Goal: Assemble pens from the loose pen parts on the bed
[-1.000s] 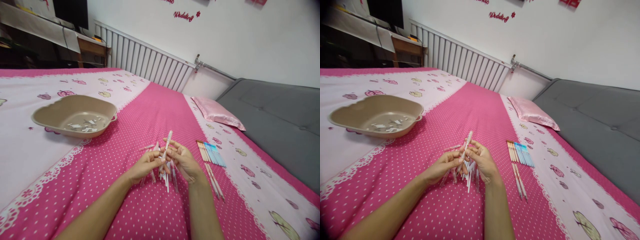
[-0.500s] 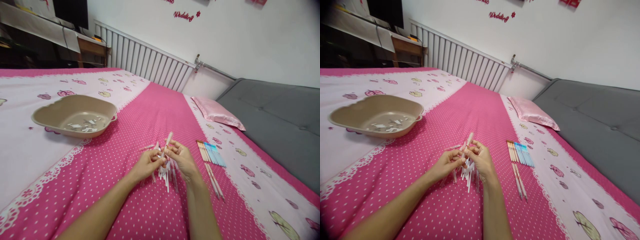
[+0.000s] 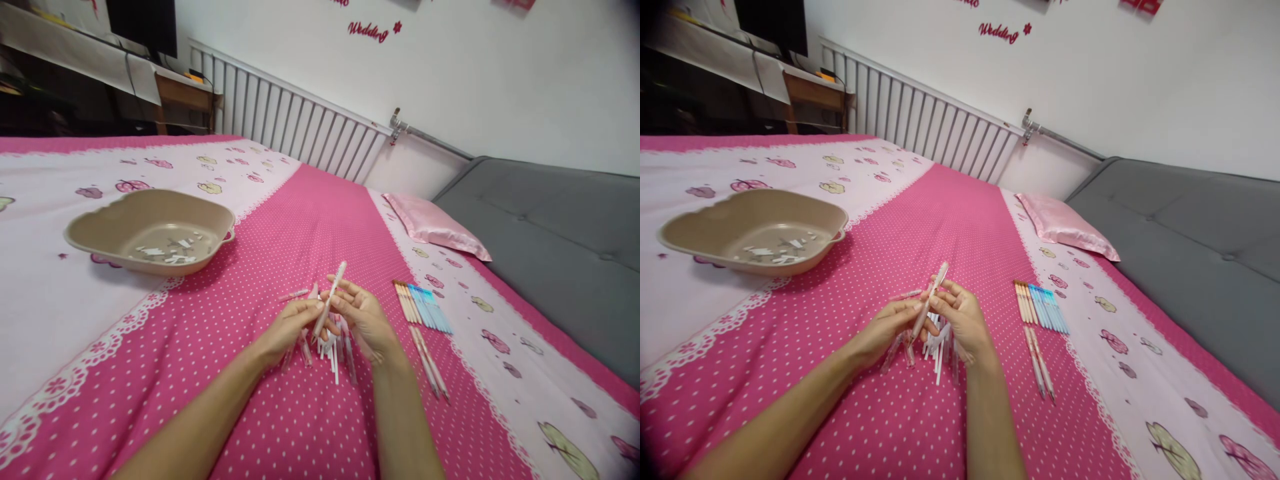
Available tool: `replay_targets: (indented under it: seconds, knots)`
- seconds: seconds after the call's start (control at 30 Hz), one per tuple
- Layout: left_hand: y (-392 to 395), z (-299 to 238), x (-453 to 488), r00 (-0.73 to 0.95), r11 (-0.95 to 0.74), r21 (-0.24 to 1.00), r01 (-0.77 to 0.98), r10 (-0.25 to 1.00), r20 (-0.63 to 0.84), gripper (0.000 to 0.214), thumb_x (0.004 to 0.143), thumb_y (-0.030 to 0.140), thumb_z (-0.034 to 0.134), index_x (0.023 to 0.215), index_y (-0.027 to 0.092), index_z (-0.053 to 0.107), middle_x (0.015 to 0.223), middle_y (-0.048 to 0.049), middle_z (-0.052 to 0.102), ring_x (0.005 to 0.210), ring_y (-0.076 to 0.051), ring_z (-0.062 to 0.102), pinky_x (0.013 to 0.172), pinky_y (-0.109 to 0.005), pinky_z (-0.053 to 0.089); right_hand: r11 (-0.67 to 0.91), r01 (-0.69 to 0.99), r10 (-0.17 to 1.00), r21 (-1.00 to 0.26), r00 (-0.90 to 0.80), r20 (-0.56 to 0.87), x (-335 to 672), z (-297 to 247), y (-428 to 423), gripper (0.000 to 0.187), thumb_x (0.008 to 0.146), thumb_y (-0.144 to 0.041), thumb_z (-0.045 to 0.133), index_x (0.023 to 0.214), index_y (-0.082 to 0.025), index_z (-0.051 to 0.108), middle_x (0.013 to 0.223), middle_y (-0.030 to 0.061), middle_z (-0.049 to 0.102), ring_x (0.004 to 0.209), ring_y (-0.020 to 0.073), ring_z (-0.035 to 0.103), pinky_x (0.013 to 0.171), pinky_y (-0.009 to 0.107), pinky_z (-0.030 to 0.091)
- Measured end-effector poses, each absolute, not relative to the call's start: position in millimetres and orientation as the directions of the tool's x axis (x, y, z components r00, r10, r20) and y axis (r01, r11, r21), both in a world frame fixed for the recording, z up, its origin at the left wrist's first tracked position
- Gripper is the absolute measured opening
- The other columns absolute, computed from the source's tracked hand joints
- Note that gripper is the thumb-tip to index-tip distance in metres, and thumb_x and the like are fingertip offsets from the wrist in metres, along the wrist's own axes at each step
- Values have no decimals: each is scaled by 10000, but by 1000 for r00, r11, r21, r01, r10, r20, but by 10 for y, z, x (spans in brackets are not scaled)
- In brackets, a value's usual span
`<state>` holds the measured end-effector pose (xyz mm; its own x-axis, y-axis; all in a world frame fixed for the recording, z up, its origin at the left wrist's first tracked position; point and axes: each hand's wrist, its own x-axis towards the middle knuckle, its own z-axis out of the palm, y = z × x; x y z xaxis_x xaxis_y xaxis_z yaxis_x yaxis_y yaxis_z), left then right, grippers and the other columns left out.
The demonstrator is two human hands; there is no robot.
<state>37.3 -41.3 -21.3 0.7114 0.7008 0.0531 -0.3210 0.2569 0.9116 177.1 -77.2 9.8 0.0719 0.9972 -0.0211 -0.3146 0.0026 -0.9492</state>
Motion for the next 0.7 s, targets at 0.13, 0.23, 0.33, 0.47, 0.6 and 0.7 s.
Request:
replay_targets:
  seconds: [0.13,0.23,0.33,0.47,0.6,0.7]
  knots:
    - [-421,-221,363,725,300,907,-297,688,10,315,837,376,546,944,102,660,724,-79,679,573,-109,583,524,-198,447,-3,-320,996,-947,89,-33,1764,108,-774,428,639,-208,780,1016,-165,581,784,25,695,658,122,642,600,210,510]
    - [-410,-240,364,715,273,913,-303,699,28,321,817,390,574,918,101,669,704,-74,672,576,-111,578,524,-198,442,0,-322,994,-947,102,-34,1757,116,-776,432,626,-202,788,1002,-163,578,762,19,695,652,116,640,612,207,509]
    - [-392,-253,365,707,229,930,-286,705,44,330,804,413,585,865,106,688,708,-79,670,593,-117,578,540,-210,441,2,-312,994,-950,104,-32,1758,120,-777,438,619,-214,792,998,-161,579,758,21,697,648,122,640,606,214,510]
    - [-382,-252,365,678,168,947,-273,732,66,355,794,433,590,737,103,710,682,-74,654,579,-102,552,586,-221,440,7,-313,993,-950,112,-29,1760,95,-769,473,620,-209,792,1033,-152,567,769,28,701,654,120,643,612,213,511]
    - [-394,-245,369,647,159,933,-323,756,95,303,765,411,628,745,122,721,680,-53,650,586,-105,555,620,-229,443,5,-308,996,-951,89,-24,1743,71,-766,477,660,-232,769,1077,-161,549,808,38,700,663,126,646,584,218,510]
    - [-393,-247,372,611,174,913,-369,785,98,281,746,387,654,854,136,718,668,-34,644,611,-115,565,620,-228,441,2,-280,997,-960,79,-21,1729,87,-775,472,665,-242,764,1084,-174,558,882,42,693,756,140,658,658,242,519]
